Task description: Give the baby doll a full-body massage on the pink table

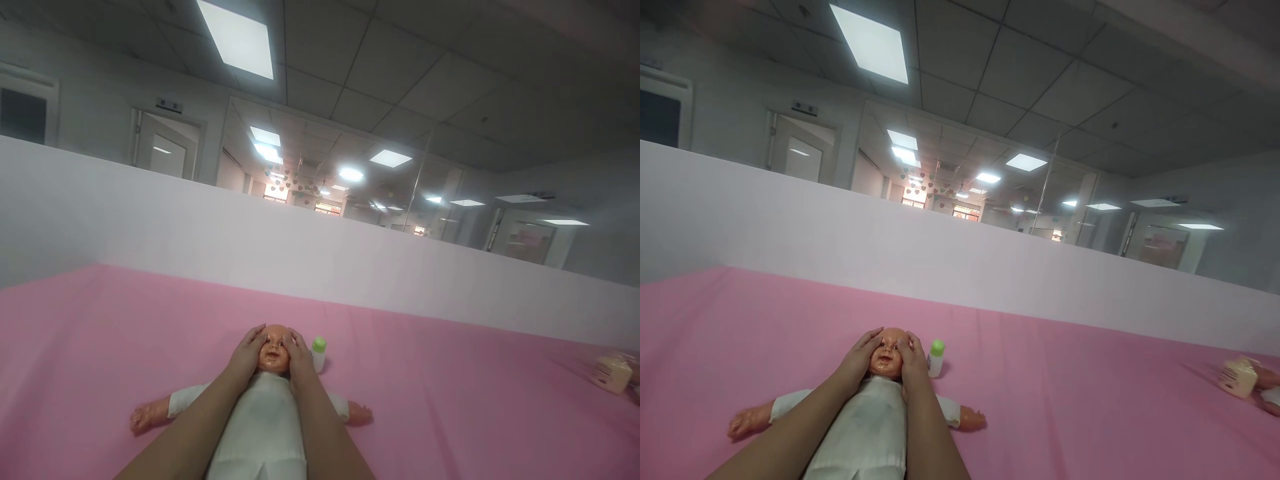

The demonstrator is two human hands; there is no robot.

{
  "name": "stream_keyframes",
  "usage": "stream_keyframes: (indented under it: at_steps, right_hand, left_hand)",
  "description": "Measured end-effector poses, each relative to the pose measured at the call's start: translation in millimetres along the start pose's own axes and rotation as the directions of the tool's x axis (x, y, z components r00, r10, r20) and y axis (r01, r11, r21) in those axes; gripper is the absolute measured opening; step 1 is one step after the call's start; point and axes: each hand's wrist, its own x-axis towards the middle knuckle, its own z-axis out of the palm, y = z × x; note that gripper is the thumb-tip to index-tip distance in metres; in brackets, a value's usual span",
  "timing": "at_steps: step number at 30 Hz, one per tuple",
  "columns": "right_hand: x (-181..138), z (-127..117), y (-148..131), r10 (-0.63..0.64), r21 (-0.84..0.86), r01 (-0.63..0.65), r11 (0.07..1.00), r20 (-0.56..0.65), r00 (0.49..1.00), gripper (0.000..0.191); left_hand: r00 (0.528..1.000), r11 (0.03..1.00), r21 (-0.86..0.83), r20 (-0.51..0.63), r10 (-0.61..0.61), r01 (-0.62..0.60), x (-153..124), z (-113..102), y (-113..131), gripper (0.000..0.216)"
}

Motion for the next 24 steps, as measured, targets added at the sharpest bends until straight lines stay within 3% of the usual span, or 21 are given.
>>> stream_keyframes:
  at_steps: [6,12,19,24]
  right_hand:
    - [8.3,-6.8,9.5,0.058,0.101,-0.059,0.993,0.011,0.998,0.067]
    - [6.3,-9.9,12.4,0.038,0.124,-0.045,0.991,0.052,0.998,0.065]
    - [-5.6,-5.1,0.7,0.041,0.119,-0.046,0.992,0.047,0.998,0.068]
    - [-9.7,1.0,-11.0,0.079,0.073,-0.084,0.994,0.066,0.995,0.070]
  left_hand:
    - [0.998,0.992,-0.109,0.007,-0.065,0.066,-0.4,-1.3,-1.4,0.050]
    - [1.000,0.999,-0.047,0.000,-0.013,0.013,3.2,-4.6,-5.1,0.049]
    - [0.997,0.995,-0.079,0.060,-0.052,0.057,-6.3,-1.4,1.7,0.063]
    - [0.996,0.996,-0.089,0.085,-0.011,0.018,-11.5,-0.5,7.1,0.066]
